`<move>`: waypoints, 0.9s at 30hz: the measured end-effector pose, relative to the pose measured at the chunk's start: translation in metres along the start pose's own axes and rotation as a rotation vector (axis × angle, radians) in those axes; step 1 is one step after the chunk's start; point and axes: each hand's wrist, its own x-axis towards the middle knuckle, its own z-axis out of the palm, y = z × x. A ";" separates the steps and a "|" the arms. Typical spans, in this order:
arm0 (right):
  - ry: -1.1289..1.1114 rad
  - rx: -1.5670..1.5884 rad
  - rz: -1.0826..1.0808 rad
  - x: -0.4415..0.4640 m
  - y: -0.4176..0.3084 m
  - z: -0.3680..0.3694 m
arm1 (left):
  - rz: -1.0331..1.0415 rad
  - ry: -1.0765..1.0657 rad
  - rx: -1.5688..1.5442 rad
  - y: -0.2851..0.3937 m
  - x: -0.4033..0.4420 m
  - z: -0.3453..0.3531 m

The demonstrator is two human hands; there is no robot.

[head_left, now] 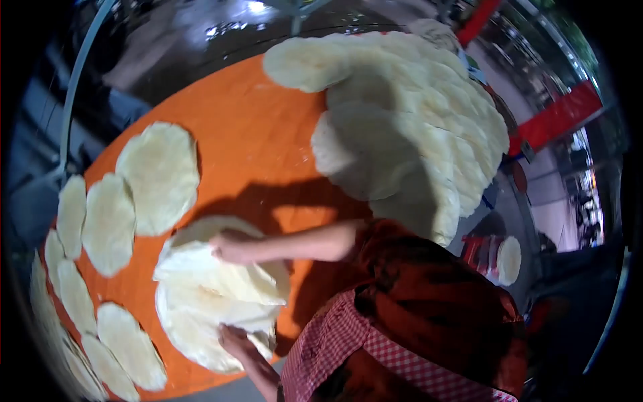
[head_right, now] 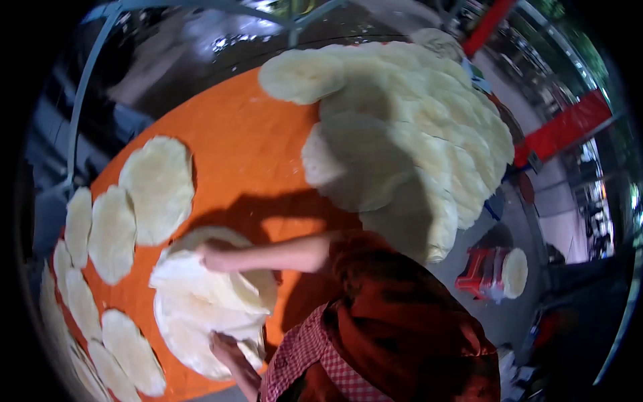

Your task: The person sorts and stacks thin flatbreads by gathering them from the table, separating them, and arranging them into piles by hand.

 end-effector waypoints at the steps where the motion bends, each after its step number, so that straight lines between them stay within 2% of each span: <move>1: 0.047 0.050 -0.094 0.018 0.015 -0.035 | -0.027 0.094 -0.059 0.013 -0.006 0.014; 2: 0.081 0.102 -0.189 0.038 0.039 -0.071 | -0.005 0.136 -0.065 0.022 -0.009 0.025; 3: 0.110 0.025 -0.216 0.055 0.065 -0.115 | -0.023 0.047 -0.051 0.021 0.004 0.015; 5: 0.193 0.145 -0.079 0.042 0.073 -0.209 | -0.088 -0.034 -0.036 0.004 0.043 -0.033; 6: 0.284 0.122 0.111 0.043 0.100 -0.237 | -0.066 0.006 0.015 -0.019 0.070 -0.060; 7: 0.293 -0.034 -0.080 0.050 0.170 -0.271 | -0.084 0.009 0.042 -0.018 0.070 -0.065; 8: 0.228 0.050 -0.157 0.038 0.200 -0.306 | -0.102 0.017 0.074 -0.015 0.069 -0.071; 9: 0.340 -0.492 0.088 0.050 0.266 -0.326 | -0.118 0.005 0.090 -0.016 0.076 -0.082; 10: 0.494 -0.557 0.277 0.029 0.245 -0.335 | -0.142 0.027 0.061 -0.007 0.067 -0.069; 12: 0.478 -0.462 0.304 0.018 0.210 -0.338 | -0.188 0.066 0.001 0.019 0.036 -0.033; 13: 0.463 -0.478 0.230 0.021 0.199 -0.343 | -0.208 0.177 0.015 0.008 0.046 -0.043; 15: 0.431 -0.510 0.088 0.038 0.189 -0.348 | -0.183 -0.134 0.017 0.033 0.008 -0.008; 16: 0.386 -0.634 0.100 0.050 0.189 -0.365 | -0.178 -0.283 0.016 0.041 -0.008 0.001; 18: 0.500 -0.433 -0.079 0.044 0.185 -0.411 | -0.248 -0.360 -0.041 0.019 0.013 -0.045; 19: 0.390 -0.300 -0.002 0.030 0.171 -0.440 | -0.274 -0.406 -0.083 0.017 0.014 -0.044; 20: 0.421 -0.200 -0.038 0.009 0.156 -0.458 | -0.236 -0.316 -0.066 0.014 0.013 -0.044; 21: 0.389 -0.348 0.044 0.007 0.183 -0.487 | -0.199 -0.220 -0.053 0.022 -0.008 -0.011; 22: 0.494 -0.304 0.094 -0.002 0.208 -0.507 | -0.166 -0.116 -0.043 0.025 -0.024 0.002; 23: 0.604 -0.595 0.092 -0.009 0.239 -0.530 | -0.190 -0.356 -0.145 0.013 -0.008 -0.031; 24: 0.686 -0.896 0.211 -0.026 0.252 -0.531 | -0.214 -0.322 -0.103 0.020 -0.014 -0.017; 25: 0.754 -1.184 0.360 -0.045 0.263 -0.531 | -0.282 -0.183 -0.139 0.028 -0.022 -0.005; 26: 0.827 -1.285 0.555 -0.045 0.225 -0.504 | -0.225 -0.156 -0.080 0.030 -0.024 0.003; 27: 0.823 -1.156 0.190 -0.037 0.204 -0.467 | -0.201 -0.098 -0.072 0.034 -0.030 0.010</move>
